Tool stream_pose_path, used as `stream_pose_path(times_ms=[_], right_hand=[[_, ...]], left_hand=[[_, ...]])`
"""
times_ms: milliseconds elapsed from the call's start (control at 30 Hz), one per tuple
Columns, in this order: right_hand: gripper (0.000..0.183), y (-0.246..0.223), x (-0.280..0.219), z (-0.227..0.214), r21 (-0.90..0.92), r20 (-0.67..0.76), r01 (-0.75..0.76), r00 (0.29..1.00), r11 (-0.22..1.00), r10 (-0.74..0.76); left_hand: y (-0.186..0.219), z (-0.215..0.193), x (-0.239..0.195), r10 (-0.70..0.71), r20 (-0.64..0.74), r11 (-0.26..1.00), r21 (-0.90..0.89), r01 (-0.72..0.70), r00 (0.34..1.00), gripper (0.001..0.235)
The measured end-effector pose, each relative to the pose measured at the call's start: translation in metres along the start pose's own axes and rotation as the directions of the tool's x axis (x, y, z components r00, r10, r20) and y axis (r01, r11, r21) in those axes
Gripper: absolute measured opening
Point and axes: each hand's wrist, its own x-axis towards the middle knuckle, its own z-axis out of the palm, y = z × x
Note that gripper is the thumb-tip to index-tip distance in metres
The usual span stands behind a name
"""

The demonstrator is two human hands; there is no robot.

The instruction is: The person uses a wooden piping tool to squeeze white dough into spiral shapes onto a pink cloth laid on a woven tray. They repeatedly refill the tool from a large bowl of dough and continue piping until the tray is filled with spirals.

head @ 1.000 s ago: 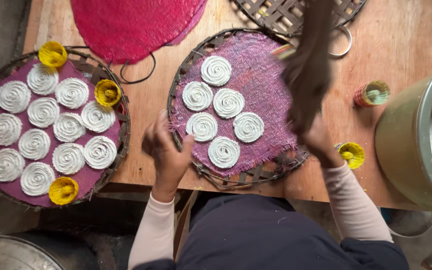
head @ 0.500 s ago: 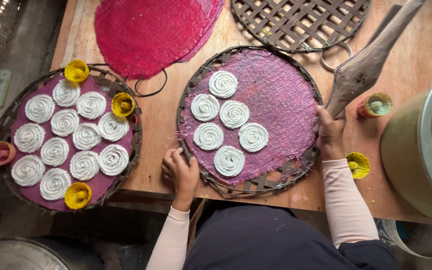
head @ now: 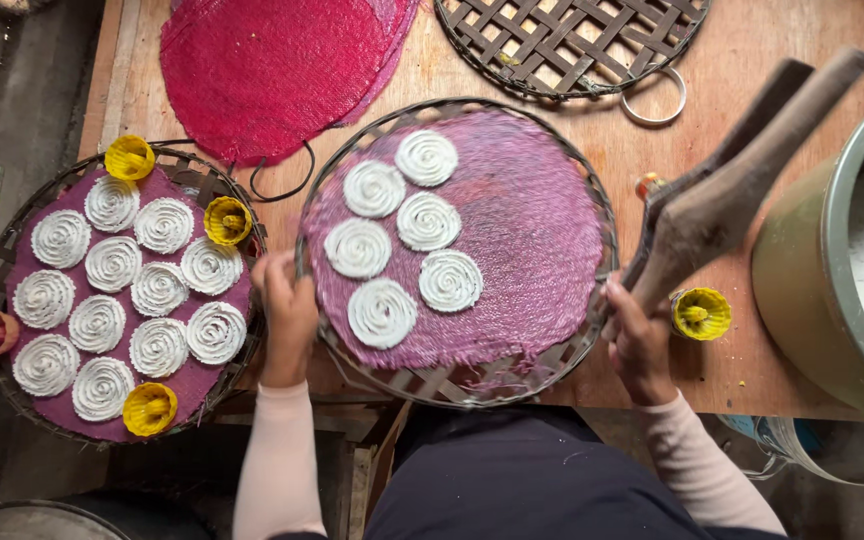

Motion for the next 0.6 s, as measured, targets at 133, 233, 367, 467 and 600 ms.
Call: stream_pose_path(times_ms=[133,233,367,467,600], right_hand=[[0.02,-0.006,-0.034,-0.006,-0.12,-0.002,0.079,0.997,0.99,-0.079],[0.024,0.005,-0.052,-0.014,-0.182,-0.001,0.135,0.99,0.974,-0.138],[0.023,0.023,-0.065,-0.023,-0.16,0.006,0.066,0.998,0.985,-0.066],[0.022,0.02,-0.073,-0.037,-0.196,-0.029,-0.208,0.978,0.958,0.206],[0.047,-0.021,-0.054,-0.058,-0.385,0.165,-0.224,0.938,0.896,0.305]], left_hand=[[-0.014,0.027,0.059,0.103,0.149,0.989,0.092,-0.117,0.983,0.035],[-0.009,0.06,0.085,-0.015,0.239,0.984,0.174,-0.027,0.971,0.031],[0.009,0.083,0.113,-0.099,0.313,0.918,0.395,-0.035,0.944,0.024],[0.027,0.089,0.118,0.045,0.177,0.821,0.554,-0.137,0.983,0.034],[0.081,0.104,0.108,0.261,0.077,0.939,0.211,-0.272,0.962,0.011]])
